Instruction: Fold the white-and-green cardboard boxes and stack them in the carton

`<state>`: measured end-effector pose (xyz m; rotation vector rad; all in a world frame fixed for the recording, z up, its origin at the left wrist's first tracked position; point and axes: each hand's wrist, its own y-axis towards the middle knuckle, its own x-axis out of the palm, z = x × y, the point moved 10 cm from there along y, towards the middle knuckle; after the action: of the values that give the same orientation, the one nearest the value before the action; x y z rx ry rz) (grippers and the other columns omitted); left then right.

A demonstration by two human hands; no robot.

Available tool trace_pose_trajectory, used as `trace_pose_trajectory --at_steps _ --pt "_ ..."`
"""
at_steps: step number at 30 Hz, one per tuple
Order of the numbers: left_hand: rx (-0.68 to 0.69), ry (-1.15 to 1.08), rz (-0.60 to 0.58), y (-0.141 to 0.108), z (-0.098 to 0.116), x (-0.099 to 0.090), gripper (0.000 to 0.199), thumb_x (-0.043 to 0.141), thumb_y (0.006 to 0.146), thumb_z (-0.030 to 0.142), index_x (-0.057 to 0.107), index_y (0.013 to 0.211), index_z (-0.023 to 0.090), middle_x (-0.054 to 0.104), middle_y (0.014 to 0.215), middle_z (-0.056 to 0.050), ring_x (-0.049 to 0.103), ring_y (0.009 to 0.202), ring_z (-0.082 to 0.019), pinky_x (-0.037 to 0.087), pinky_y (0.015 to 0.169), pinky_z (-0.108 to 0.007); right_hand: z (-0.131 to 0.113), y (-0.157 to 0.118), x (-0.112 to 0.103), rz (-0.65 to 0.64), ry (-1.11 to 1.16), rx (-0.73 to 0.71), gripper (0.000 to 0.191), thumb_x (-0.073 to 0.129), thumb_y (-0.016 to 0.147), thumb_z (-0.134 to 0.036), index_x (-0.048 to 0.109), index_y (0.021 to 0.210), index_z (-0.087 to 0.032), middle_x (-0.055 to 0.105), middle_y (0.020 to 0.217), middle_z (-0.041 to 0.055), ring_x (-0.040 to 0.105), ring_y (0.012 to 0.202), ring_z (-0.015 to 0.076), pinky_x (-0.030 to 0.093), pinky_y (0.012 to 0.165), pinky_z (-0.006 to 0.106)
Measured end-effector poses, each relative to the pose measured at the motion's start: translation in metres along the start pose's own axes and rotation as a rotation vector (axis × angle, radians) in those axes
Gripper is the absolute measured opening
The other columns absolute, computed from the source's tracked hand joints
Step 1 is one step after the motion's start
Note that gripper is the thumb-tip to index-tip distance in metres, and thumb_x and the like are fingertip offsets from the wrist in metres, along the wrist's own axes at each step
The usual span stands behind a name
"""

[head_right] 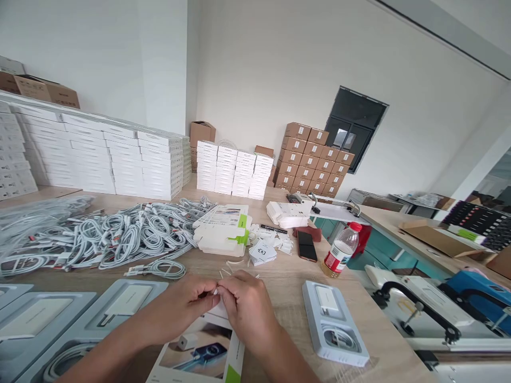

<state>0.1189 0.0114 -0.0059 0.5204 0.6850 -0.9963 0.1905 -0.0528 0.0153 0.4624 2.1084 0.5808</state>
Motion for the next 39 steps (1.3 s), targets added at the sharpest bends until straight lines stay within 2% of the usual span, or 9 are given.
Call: trace_pose_trajectory --at_steps 6,10,15,20,24,27,30,33,39 --pt "-0.040 -0.012 -0.001 0.003 -0.005 0.002 0.028 0.043 0.081 0.022 0.029 0.057 0.020 0.031 0.057 0.005 0.031 0.057 -0.012 0.021 0.054 -0.027 0.005 0.001 -0.001 0.044 0.012 0.087 0.020 0.057 0.081 -0.012 0.068 0.069 -0.021 0.062 0.065 -0.0012 0.056 0.063 0.0127 0.040 0.059 0.024" --pt "-0.108 -0.014 -0.007 0.005 -0.013 0.002 0.032 0.045 0.080 0.025 0.023 0.057 0.020 0.021 0.056 0.005 0.025 0.054 -0.012 0.017 0.052 -0.028 0.018 0.002 -0.002 0.090 0.042 0.138 0.020 0.057 0.076 -0.009 0.070 0.067 -0.021 0.064 0.063 -0.0017 0.056 0.059 0.0119 0.039 0.056 0.023" --pt "-0.112 0.037 0.025 0.004 -0.011 -0.002 0.033 0.045 0.083 0.029 0.026 0.056 0.021 0.025 0.055 0.005 0.028 0.054 -0.012 0.018 0.052 -0.028 0.025 0.002 0.004 0.050 0.190 0.164 0.014 0.061 0.080 -0.017 0.073 0.076 -0.022 0.069 0.069 -0.0006 0.060 0.063 0.0126 0.044 0.060 0.023" --pt "-0.053 0.082 0.033 0.002 -0.003 -0.001 0.034 0.043 0.085 0.028 0.029 0.055 0.020 0.030 0.055 0.005 0.032 0.055 -0.013 0.019 0.054 -0.028 0.025 0.001 0.010 0.023 0.243 0.243 0.016 0.059 0.078 -0.015 0.071 0.069 -0.020 0.066 0.064 -0.0008 0.057 0.060 0.0125 0.044 0.057 0.023" --pt "-0.097 0.054 0.017 0.004 -0.009 0.002 0.034 0.044 0.082 0.028 0.024 0.056 0.021 0.026 0.055 0.005 0.029 0.054 -0.013 0.017 0.054 -0.029 0.029 0.001 0.007 0.067 0.252 0.262 0.015 0.057 0.073 -0.015 0.070 0.065 -0.019 0.064 0.060 -0.0011 0.055 0.056 0.0124 0.043 0.052 0.023" --pt "-0.142 -0.005 0.018 0.005 -0.018 -0.001 0.035 0.046 0.080 0.030 0.021 0.057 0.021 0.021 0.057 0.005 0.025 0.054 -0.013 0.017 0.053 -0.029 0.047 0.002 -0.004 0.111 0.264 0.287 0.015 0.057 0.071 -0.017 0.070 0.068 -0.019 0.067 0.062 -0.0008 0.058 0.056 0.0128 0.045 0.053 0.023" --pt "-0.173 -0.071 0.022 0.006 -0.028 -0.007 0.035 0.047 0.080 0.032 0.023 0.057 0.021 0.023 0.058 0.005 0.025 0.055 -0.012 0.018 0.054 -0.028 0.080 0.001 -0.018 0.092 0.178 0.370 0.017 0.054 0.072 -0.017 0.071 0.068 -0.019 0.067 0.057 -0.0015 0.059 0.051 0.0128 0.045 0.049 0.022" --pt "-0.212 -0.102 0.025 0.006 -0.038 -0.011 0.035 0.047 0.080 0.035 0.024 0.058 0.022 0.021 0.058 0.005 0.023 0.055 -0.012 0.017 0.054 -0.029 0.107 -0.001 -0.028 0.022 -0.039 0.385 0.022 0.052 0.068 -0.010 0.069 0.063 -0.021 0.065 0.050 -0.0030 0.059 0.045 0.0127 0.042 0.044 0.021" --pt "-0.229 -0.136 0.052 0.008 -0.042 -0.015 0.036 0.048 0.081 0.041 0.026 0.059 0.022 0.021 0.060 0.005 0.023 0.056 -0.013 0.015 0.054 -0.028 0.118 -0.006 -0.043 0.059 -0.265 0.359 0.025 0.057 0.063 -0.001 0.069 0.059 -0.023 0.071 0.061 0.0023 0.064 0.058 0.0181 0.041 0.052 0.025"
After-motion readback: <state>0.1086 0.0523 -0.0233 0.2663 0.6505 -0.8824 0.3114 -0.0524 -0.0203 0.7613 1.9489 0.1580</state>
